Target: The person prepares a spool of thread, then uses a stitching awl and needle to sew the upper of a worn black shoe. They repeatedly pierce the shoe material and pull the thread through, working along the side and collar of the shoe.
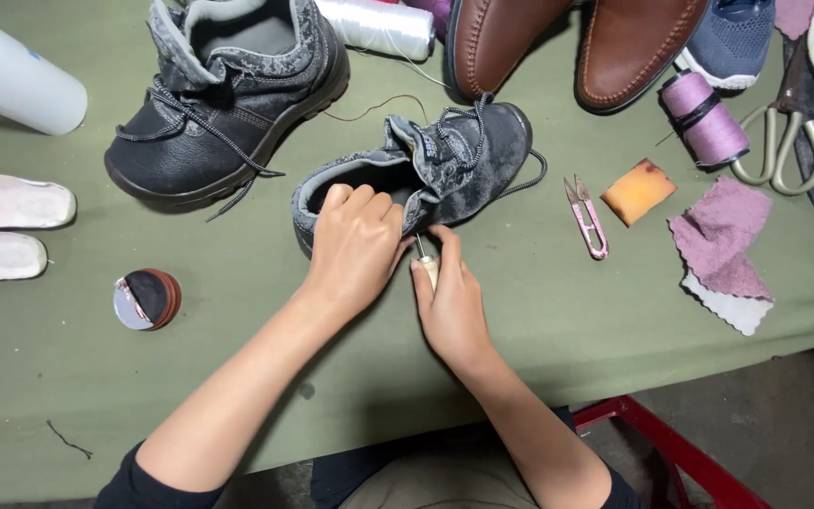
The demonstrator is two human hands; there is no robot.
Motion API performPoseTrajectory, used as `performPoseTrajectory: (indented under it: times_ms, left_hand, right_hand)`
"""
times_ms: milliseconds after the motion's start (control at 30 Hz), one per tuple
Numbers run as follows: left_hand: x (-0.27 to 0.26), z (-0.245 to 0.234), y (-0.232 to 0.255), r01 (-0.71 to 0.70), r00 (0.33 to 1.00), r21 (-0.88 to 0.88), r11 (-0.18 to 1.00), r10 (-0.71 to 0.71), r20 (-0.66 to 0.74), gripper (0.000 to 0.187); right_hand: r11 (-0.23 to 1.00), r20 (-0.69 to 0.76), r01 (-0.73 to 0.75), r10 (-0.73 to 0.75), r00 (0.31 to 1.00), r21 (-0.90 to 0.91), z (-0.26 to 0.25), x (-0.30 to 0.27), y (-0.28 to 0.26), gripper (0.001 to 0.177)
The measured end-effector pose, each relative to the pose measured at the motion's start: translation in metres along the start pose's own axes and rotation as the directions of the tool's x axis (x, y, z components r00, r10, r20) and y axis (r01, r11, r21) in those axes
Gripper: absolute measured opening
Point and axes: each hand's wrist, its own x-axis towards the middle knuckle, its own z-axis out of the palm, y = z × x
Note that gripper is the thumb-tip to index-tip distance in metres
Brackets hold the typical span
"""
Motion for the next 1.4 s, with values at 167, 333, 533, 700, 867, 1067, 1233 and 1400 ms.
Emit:
performPoseTrajectory:
  times_ms: [167,333,533,700,867,1067,1233,1400]
  left_hand:
    - [0.007,-0.017,0.007,0.01,0.997,-0.031,0.999,-0.012,-0.072,0.027]
    - [0.001,-0.007,0.005,0.023,0.992,-0.044,0.999,-0.029,-0.12,0.024]
    - [-0.002,-0.004,0.008,0.033,0.983,-0.044,0.998,-0.04,-0.182,0.022]
    - [-0.001,-0.005,0.011,0.063,0.978,-0.063,0.996,-0.074,-0.196,0.023]
    - [-0.001,-0.005,0.013,0.101,0.974,-0.03,0.994,-0.105,-0.199,0.026]
    - [0.0,-0.005,0.016,0.125,0.968,-0.026,0.992,-0.128,-0.217,0.028]
    - [0.001,-0.006,0.019,0.145,0.962,-0.005,0.989,-0.143,-0.231,0.029]
    - [0.001,-0.002,0.02,0.166,0.957,-0.001,0.986,-0.161,-0.242,0.028]
  right_hand:
    - [0.996,0.076,-0.079,0.082,0.994,-0.037,-0.001,0.005,0.012,0.04]
    - [0.981,0.081,-0.058,0.074,0.994,-0.186,0.009,0.005,0.037,0.024]
    - [0.913,-0.051,0.049,-0.076,0.996,-0.405,0.025,0.0,0.053,0.027]
    - [0.976,0.119,-0.195,0.205,0.971,-0.096,0.014,0.008,0.05,0.026]
    - [0.982,0.121,-0.152,0.165,0.979,-0.109,0.007,0.003,0.038,0.023]
    - [0.963,0.091,-0.001,0.027,0.996,-0.27,0.013,-0.003,0.044,0.03]
    - [0.916,0.184,-0.145,0.08,0.98,0.374,0.01,0.001,0.047,0.019]
    - [0.976,0.106,-0.135,0.154,0.982,-0.169,0.01,-0.003,0.041,0.023]
